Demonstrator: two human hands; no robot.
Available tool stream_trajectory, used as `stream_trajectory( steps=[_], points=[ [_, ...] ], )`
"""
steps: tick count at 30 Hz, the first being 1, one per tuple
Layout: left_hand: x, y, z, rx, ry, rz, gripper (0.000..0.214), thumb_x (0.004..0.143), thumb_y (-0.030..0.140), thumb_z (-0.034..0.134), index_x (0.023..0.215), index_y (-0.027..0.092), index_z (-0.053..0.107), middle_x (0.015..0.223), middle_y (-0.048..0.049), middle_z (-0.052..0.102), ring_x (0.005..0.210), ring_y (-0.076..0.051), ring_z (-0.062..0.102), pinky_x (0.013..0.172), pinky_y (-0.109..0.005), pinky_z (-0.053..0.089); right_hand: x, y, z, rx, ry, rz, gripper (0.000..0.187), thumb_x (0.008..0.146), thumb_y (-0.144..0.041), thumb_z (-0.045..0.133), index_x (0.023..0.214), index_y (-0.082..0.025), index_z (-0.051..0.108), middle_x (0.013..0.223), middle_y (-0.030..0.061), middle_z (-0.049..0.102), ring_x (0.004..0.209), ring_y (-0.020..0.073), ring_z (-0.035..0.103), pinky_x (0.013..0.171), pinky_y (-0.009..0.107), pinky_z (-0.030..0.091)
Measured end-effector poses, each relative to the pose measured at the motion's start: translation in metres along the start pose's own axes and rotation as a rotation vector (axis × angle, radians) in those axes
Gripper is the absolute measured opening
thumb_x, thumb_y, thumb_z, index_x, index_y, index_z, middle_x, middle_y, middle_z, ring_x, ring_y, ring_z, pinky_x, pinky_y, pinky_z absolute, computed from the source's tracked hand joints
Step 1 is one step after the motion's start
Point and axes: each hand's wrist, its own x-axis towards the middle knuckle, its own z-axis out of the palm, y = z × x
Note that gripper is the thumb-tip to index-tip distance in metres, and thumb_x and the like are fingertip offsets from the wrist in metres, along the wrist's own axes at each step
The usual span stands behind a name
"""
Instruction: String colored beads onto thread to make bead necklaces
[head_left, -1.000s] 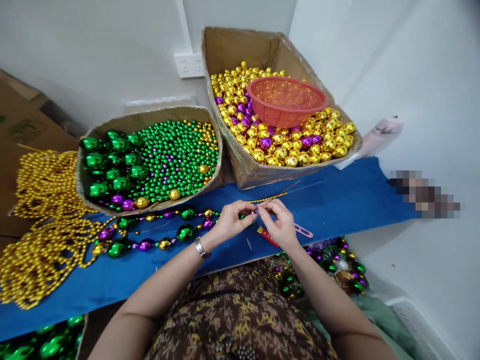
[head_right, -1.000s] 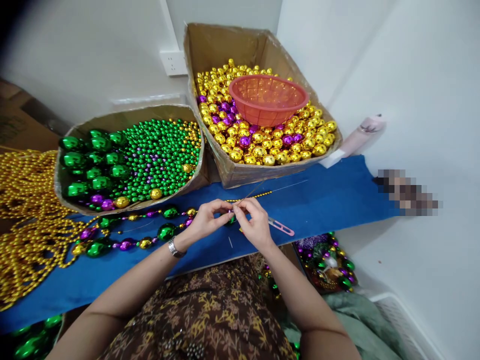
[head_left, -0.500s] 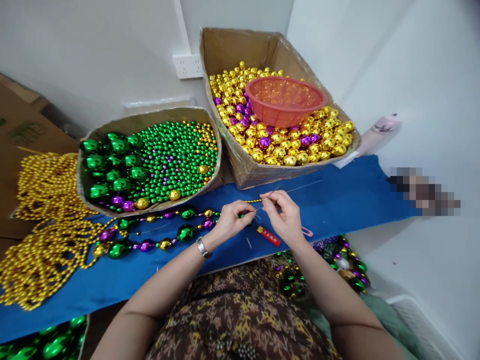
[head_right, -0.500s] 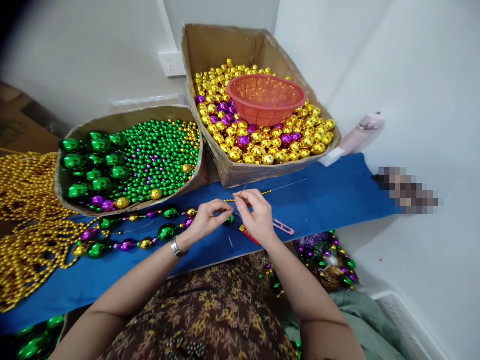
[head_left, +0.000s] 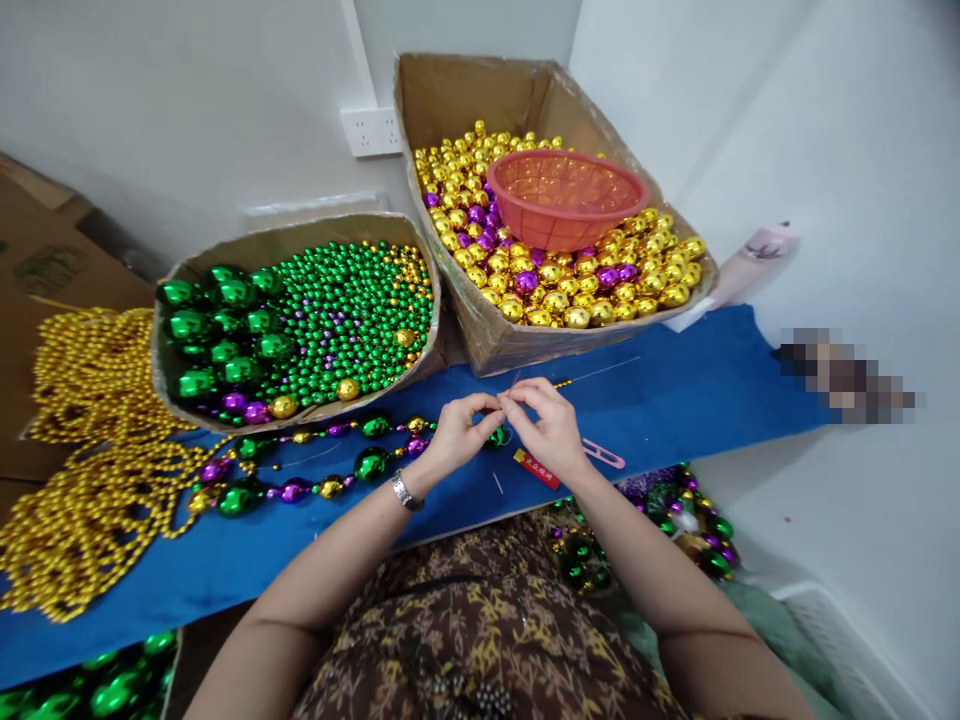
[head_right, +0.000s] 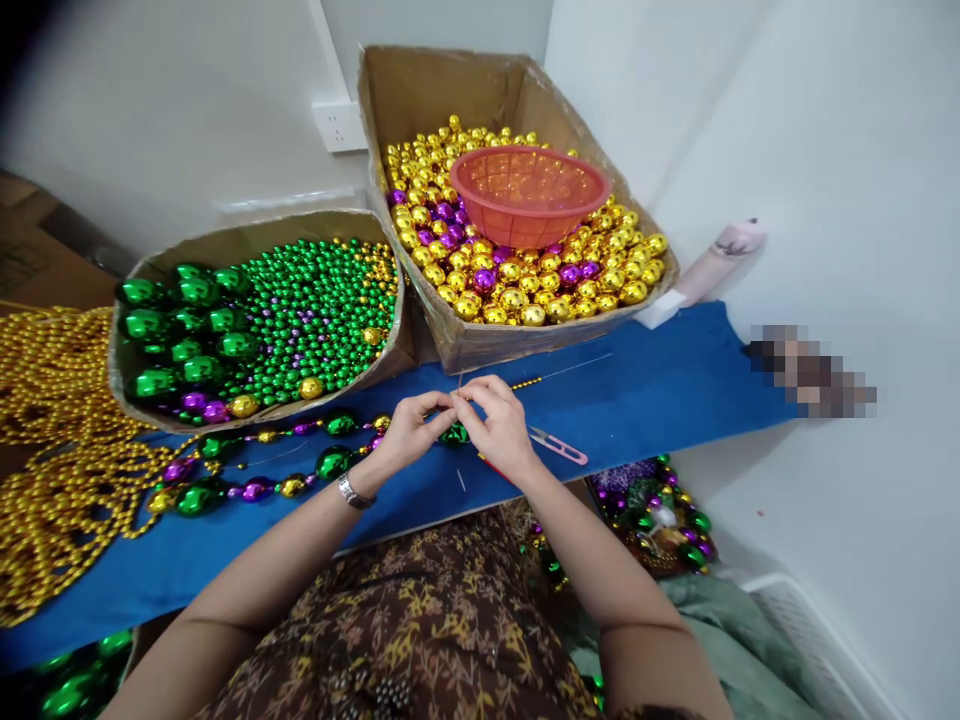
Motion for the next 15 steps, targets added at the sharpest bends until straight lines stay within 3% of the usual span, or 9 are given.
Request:
stream_trajectory(
  steps=[4, 9, 12, 15],
  points=[
    [0.001, 0.001, 0.001, -0.239, 0.032, -0.131, 0.026, 0.08, 0.041, 0.067, 0.08, 0.015, 0.069, 0.074, -0.0017, 0.07, 0.066, -0.014, 0.061, 0.062, -0.024, 0.047, -0.005, 0.003, 0.002, 0.009, -0.053, 0.052, 0.02, 0.094, -0.032, 0.052, 0.1, -0.023, 0.069, 0.095, 0.0049, 0.069, 0.08, 0.0162, 0.065, 0.075, 0.03, 0.053],
    [0.001, -0.001, 0.003, -0.502, 0.208, -0.271, 0.03, 0.071, 0.043, 0.077, 0.08, 0.016, 0.069, 0.077, -0.0022, 0.07, 0.07, -0.013, 0.061, 0.067, -0.026, 0.049, -0.018, 0.004, 0.008, 0.132, -0.119, 0.224, 0.043, 0.09, -0.035, 0.056, 0.132, -0.024, 0.052, 0.106, 0.0049, 0.071, 0.05, 0.0083, 0.055, 0.055, 0.025, 0.05],
    [-0.001, -0.002, 0.007, -0.588, 0.291, -0.319, 0.03, 0.069, 0.043, 0.078, 0.079, 0.016, 0.069, 0.078, -0.0022, 0.07, 0.071, -0.012, 0.061, 0.067, -0.025, 0.049, -0.023, 0.007, 0.017, 0.213, -0.132, 0.301, 0.054, 0.088, -0.036, 0.059, 0.138, -0.025, 0.043, 0.111, 0.0062, 0.069, 0.052, 0.0087, 0.059, 0.052, 0.024, 0.05],
    [-0.003, -0.003, 0.012, -0.66, 0.319, -0.337, 0.03, 0.066, 0.041, 0.081, 0.077, 0.016, 0.07, 0.077, -0.0014, 0.069, 0.069, -0.01, 0.06, 0.066, -0.023, 0.047, -0.024, 0.01, 0.026, 0.267, -0.127, 0.335, 0.049, 0.086, -0.035, 0.06, 0.132, -0.022, 0.047, 0.095, 0.0035, 0.071, 0.06, 0.0116, 0.064, 0.056, 0.024, 0.052]
  ],
)
